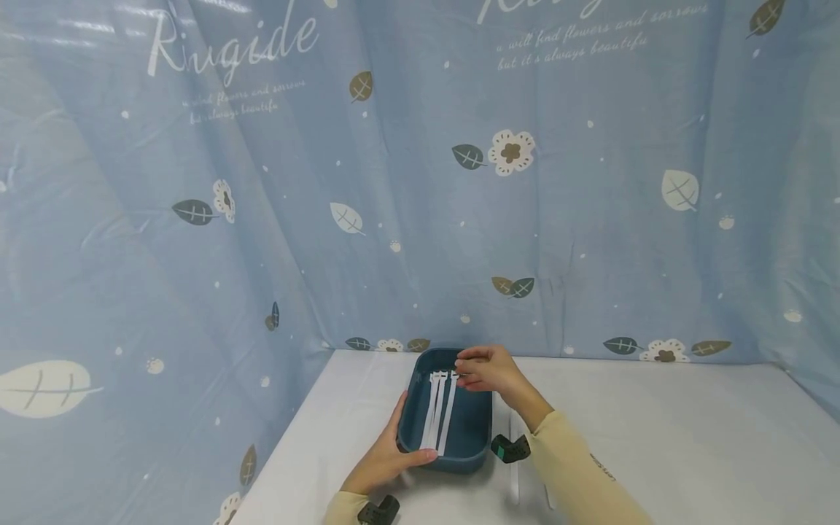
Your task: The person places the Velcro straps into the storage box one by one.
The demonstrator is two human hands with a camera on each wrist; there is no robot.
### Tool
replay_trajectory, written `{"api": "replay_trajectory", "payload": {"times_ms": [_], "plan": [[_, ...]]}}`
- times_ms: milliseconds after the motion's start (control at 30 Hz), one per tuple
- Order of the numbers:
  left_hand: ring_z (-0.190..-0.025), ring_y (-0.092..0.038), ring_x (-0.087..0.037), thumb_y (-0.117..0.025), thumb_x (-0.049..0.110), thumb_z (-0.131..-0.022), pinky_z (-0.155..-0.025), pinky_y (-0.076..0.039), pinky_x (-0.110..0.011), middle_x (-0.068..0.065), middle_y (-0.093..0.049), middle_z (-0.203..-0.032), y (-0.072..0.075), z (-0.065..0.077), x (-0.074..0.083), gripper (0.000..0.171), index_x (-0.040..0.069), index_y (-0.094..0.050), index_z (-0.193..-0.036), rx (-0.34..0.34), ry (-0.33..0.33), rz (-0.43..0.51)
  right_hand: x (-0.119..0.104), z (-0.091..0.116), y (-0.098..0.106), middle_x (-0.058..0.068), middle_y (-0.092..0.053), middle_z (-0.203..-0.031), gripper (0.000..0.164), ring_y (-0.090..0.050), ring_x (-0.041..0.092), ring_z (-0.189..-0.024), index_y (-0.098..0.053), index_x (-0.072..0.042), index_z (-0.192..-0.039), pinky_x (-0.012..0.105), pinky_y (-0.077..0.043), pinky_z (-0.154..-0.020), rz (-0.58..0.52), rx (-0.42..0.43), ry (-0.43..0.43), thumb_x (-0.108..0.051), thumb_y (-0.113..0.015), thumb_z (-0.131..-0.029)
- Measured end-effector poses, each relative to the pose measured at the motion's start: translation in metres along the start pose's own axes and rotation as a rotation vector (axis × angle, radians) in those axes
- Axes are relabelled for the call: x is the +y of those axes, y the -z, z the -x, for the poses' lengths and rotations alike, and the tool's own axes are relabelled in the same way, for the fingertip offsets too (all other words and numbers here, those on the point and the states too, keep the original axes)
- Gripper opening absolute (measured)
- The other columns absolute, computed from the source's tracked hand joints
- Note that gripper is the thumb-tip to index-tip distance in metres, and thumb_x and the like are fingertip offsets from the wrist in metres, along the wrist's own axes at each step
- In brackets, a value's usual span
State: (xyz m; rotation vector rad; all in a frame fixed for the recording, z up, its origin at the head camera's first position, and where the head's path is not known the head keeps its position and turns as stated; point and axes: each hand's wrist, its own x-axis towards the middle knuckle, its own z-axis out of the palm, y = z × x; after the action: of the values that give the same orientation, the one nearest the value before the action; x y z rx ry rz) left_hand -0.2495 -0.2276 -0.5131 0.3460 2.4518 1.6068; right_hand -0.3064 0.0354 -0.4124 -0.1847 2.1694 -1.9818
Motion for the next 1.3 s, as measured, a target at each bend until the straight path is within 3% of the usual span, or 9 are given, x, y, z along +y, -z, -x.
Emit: {"api": "replay_trajectory", "payload": {"times_ms": [300,733,1300], "plan": [[-0.155,-0.026,-0.042,-0.088,0.039,-0.081,-0.12,-0.028,-0.068,-0.015,-0.015,-0.174,0.001,-0.002,-0.002,0.126,0.026,0.003,-0.168,0.01,0.008,-0.002,0.002,0.018,0.024,0.024,-0.075,-0.116,0.038,-0.078,0.018,-0.08,-0.064,0.006,-0.13,0.033,-0.065,-0.077,0.046,0.041,0.048,-0.019,-0.067,-0.101],[-0.157,-0.022,-0.044,-0.088,0.039,-0.081,-0.12,-0.026,-0.072,-0.013,-0.011,-0.175,-0.001,-0.004,-0.006,0.126,0.029,0.002,-0.168,0.011,0.013,-0.01,0.021,0.042,0.05,0.017,-0.078,-0.107,0.045,-0.077,0.017,-0.077,-0.061,0.007,-0.135,0.026,-0.063,-0.071,0.041,0.142,0.068,-0.02,-0.07,-0.099],[-0.158,-0.019,-0.047,-0.088,0.042,-0.081,-0.118,-0.027,-0.074,-0.011,-0.008,-0.176,-0.001,-0.007,-0.007,0.125,0.031,0.002,-0.168,0.018,0.038,-0.015,0.044,0.055,0.075,0.016,-0.078,-0.106,0.041,-0.077,0.016,-0.077,-0.062,0.006,-0.133,0.023,-0.061,-0.069,0.112,0.251,0.03,-0.017,-0.07,-0.099]]}}
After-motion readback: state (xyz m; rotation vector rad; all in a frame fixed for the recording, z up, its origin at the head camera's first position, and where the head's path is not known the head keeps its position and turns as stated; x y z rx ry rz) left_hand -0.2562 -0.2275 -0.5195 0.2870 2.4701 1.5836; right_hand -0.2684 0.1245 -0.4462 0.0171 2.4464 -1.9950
